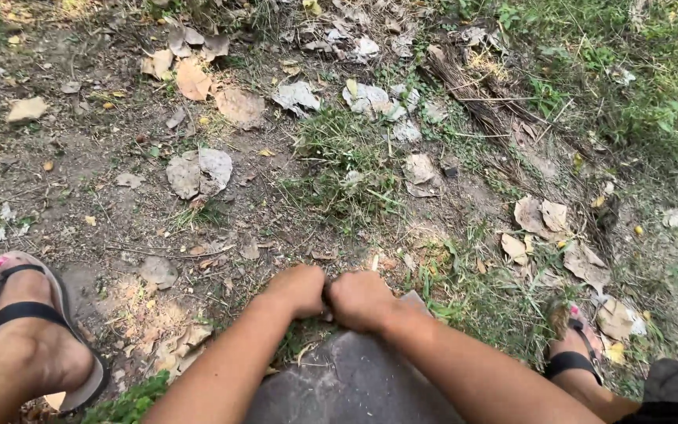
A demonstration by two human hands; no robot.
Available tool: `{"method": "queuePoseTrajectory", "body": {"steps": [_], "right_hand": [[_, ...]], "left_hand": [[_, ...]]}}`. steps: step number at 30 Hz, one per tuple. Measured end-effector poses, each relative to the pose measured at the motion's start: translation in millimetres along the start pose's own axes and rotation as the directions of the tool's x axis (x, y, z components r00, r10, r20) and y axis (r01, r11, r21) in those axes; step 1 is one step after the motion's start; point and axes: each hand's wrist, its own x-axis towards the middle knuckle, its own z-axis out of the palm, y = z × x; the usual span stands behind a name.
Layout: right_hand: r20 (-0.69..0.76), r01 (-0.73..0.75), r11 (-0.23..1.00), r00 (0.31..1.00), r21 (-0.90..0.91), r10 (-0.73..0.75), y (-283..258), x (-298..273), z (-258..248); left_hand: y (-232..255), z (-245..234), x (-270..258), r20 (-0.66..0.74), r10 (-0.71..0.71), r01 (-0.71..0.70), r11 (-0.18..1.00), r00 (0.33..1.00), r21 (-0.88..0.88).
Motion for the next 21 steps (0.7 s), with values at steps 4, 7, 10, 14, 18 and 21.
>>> {"method": "queuePoseTrajectory", "body": {"steps": [4, 7, 10, 14, 18, 21], "right_hand": [[-0.147, -0.002, 1.000, 0.989, 0.010, 0.004, 8.1, 3.7, 17.7], [-0.281, 0.018, 1.000, 0.960, -0.006, -0.019, 14.8, 6.9, 26.6], [-0.420, 0.017, 0.993, 0.907, 0.113, 0.032, 19.4, 9.0, 22.4], [-0.476, -0.121, 0.938, 0.836, 0.326, 0.273, 26.2, 16.4, -5.9], [-0.456, -0.135, 0.906, 0.828, 0.401, 0.326, 35.2, 23.0, -36.2], [-0.469, -0.118, 0.905, 0.823, 0.409, 0.319, 43.9, 29.7, -30.8]], "left_hand": [[-8.6, 29.9, 13.7, -0.121, 0.010, -0.008, 1.000, 0.993, 0.021], [-10.9, 43.7, 19.1, -0.253, 0.030, -0.029, 1.000, 0.967, 0.010], [-13.9, 53.4, 32.8, -0.404, 0.052, -0.058, 0.998, 0.913, -0.003], [-3.6, 22.6, 29.4, -0.624, 0.066, -0.155, 0.984, 0.779, -0.090], [-1.5, -24.1, 25.1, -0.567, 0.046, -0.167, 0.972, 0.823, -0.164], [1.9, -29.6, 26.2, -0.523, 0.078, -0.204, 0.961, 0.849, -0.188]]}}
